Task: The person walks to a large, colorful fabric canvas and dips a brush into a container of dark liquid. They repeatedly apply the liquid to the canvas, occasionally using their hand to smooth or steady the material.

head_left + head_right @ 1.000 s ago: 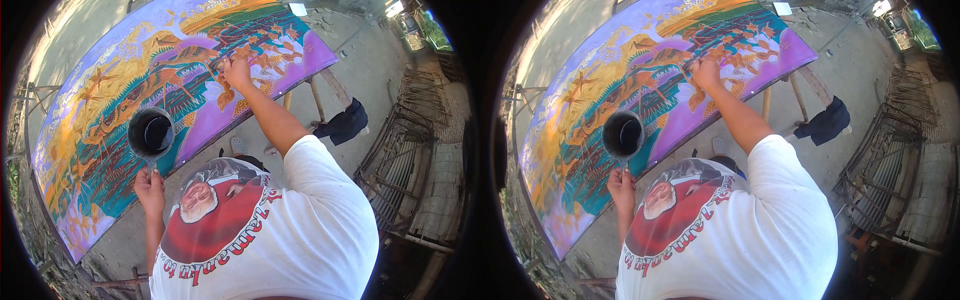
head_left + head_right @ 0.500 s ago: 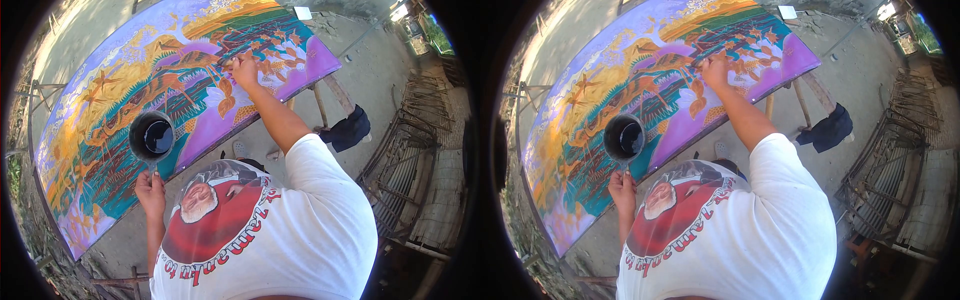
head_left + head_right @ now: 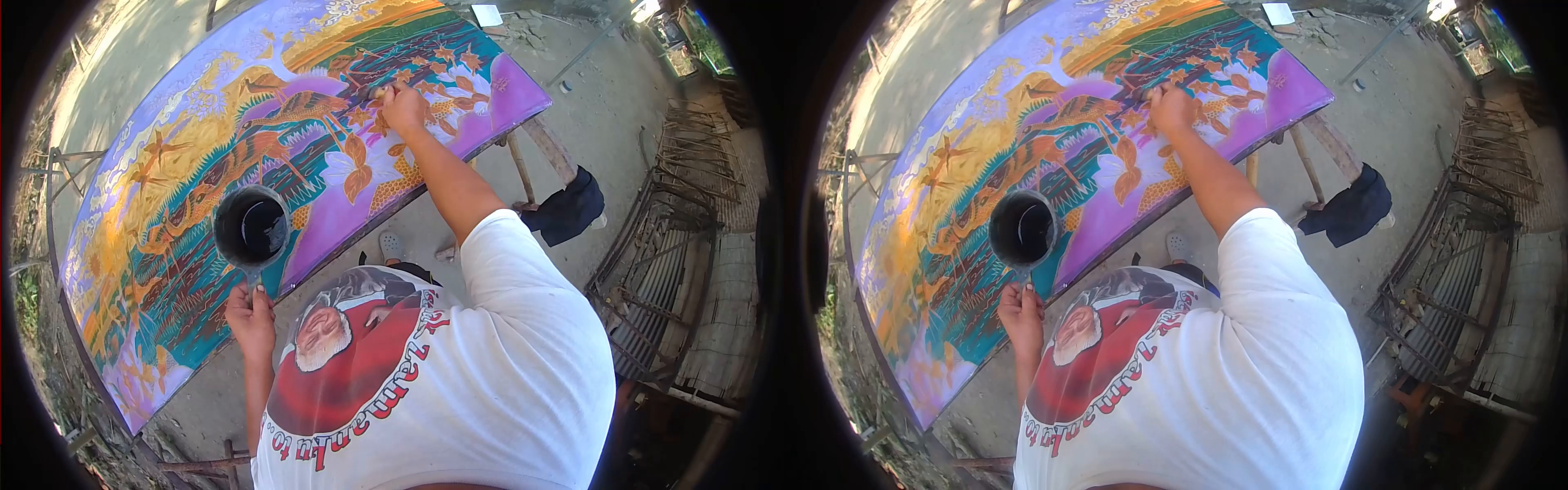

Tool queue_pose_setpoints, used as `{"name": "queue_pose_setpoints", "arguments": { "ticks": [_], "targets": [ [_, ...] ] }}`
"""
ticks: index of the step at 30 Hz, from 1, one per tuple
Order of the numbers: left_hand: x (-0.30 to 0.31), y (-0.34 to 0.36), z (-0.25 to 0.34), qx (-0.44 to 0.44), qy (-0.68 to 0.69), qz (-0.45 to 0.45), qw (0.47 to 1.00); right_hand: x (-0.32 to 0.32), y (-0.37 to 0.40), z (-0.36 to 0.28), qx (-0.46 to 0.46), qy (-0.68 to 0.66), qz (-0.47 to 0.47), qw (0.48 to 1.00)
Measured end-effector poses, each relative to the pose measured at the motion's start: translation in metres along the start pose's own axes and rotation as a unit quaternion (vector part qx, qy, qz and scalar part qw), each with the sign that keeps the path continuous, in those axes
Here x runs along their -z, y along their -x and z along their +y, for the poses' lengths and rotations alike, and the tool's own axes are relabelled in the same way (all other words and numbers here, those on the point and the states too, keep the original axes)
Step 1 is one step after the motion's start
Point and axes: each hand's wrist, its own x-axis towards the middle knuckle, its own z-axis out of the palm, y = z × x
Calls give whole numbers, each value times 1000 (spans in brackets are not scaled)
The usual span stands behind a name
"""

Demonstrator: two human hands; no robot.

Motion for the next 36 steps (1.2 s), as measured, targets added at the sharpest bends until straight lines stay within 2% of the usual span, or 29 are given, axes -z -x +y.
{"name": "queue_pose_setpoints", "arguments": {
  "ticks": [2, 4, 5, 6, 7, 8, 10, 12, 13, 14, 15, 16, 17, 18, 20, 21, 23, 24, 25, 26, 28, 30, 31, 33, 34, 35, 36],
  "targets": [
    [-2, 2, 1, 5, 6, 0, 1000, 20, -33, 24, 9, 34, 93, 995],
    [-6, 3, 4, -6, 3, 1, 1000, 35, -59, 43, 30, 14, 165, 986],
    [-7, 4, 2, -2, 2, 3, 1000, 36, -59, 47, 30, 15, 161, 986],
    [-7, 4, 2, 1, 3, 0, 1000, 44, -57, 40, -38, -125, 96, 987],
    [-8, 2, 2, 3, 5, -2, 1000, 52, -54, 30, -104, -262, 30, 959],
    [-10, 2, 3, 4, 5, 0, 1000, 57, -46, 19, -104, -262, 28, 959],
    [-13, 2, 4, 1, -5, -6, 1000, 65, -13, -14, -153, -412, -104, 892],
    [-17, 1, 7, 5, -9, -12, 1000, 89, 29, -69, -99, -458, -236, 852],
    [-20, 0, 7, 8, -13, -22, 1000, 99, 52, -93, -26, -463, -310, 830],
    [-23, -2, 6, 8, -14, -30, 999, 106, 72, -112, 29, -434, -401, 806],
    [-24, -4, 6, 5, -14, -36, 999, 117, 93, -135, 37, -355, -477, 804],
    [-26, -5, 6, 1, -14, -40, 999, 105, 111, -137, 203, -283, -456, 819],
    [-30, -6, 7, 0, -16, -45, 999, 94, 125, -137, 362, -201, -422, 807],
    [-33, -7, 10, -4, -20, -49, 999, 94, 134, -141, 360, -201, -421, 808],
    [-38, -8, 11, -10, -25, -51, 998, 94, 144, -148, 362, -79, -483, 793],
    [-41, -9, 10, -14, -19, -56, 998, 91, 144, -144, 364, -80, -483, 792],
    [-45, -11, 7, -16, -11, -59, 998, 83, 139, -128, 270, -217, -450, 823],
    [-47, -12, 6, -23, -13, -57, 998, 85, 135, -122, 271, -216, -452, 822],
    [-48, -14, 5, -31, -15, -54, 998, 89, 129, -115, 95, -338, -470, 810],
    [-47, -14, 6, -31, -12, -50, 998, 93, 121, -108, -85, -443, -468, 760],
    [-45, -14, 7, -22, -9, -50, 998, 97, 102, -88, -129, -527, -371, 754],
    [-40, -14, 4, -26, -8, -44, 999, 89, 83, -65, -159, -559, -265, 769],
    [-36, -13, 3, -32, -8, -43, 999, 81, 75, -55, -159, -559, -267, 768],
    [-30, -12, 2, -24, -7, -35, 999, 63, 60, -32, -207, -441, -199, 851],
    [-28, -11, 2, -16, -6, -30, 999, 47, 55, -8, -207, -441, -199, 850],
    [-25, -10, 2, -16, -7, -29, 999, 28, 53, 20, -150, -381, -143, 901],
    [-22, -9, 2, -19, -12, -21, 1000, 26, 52, 17, -89, -317, -87, 940]
  ]
}}
